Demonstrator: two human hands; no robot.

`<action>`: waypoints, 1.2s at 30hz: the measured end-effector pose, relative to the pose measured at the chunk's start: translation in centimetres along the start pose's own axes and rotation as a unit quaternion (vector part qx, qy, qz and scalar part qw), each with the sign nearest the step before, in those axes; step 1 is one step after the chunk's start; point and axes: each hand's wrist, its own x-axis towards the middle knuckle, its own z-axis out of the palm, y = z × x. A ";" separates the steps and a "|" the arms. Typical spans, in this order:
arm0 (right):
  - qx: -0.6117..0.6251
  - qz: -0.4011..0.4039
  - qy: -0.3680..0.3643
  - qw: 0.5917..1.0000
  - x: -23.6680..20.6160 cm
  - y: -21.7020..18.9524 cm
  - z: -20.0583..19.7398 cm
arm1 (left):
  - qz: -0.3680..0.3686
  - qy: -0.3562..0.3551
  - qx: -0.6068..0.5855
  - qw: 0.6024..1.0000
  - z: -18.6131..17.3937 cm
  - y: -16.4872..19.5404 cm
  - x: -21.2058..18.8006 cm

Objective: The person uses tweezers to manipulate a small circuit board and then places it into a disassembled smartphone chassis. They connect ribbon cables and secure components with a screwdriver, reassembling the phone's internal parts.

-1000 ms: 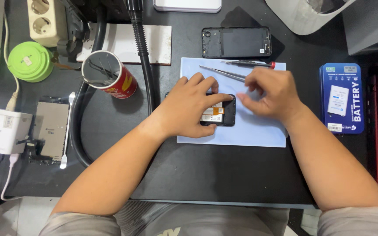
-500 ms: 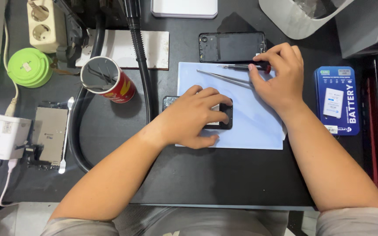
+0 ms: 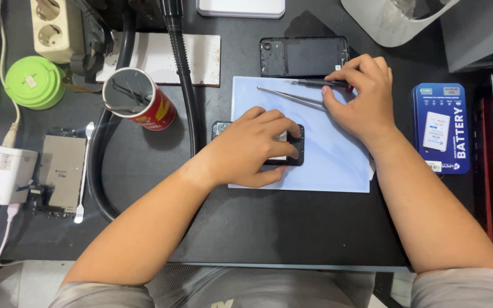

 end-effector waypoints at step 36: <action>0.392 0.154 0.030 0.907 -3.0 -3.6 -0.7 | -0.093 0.311 -0.016 0.946 0.7 -2.7 0.7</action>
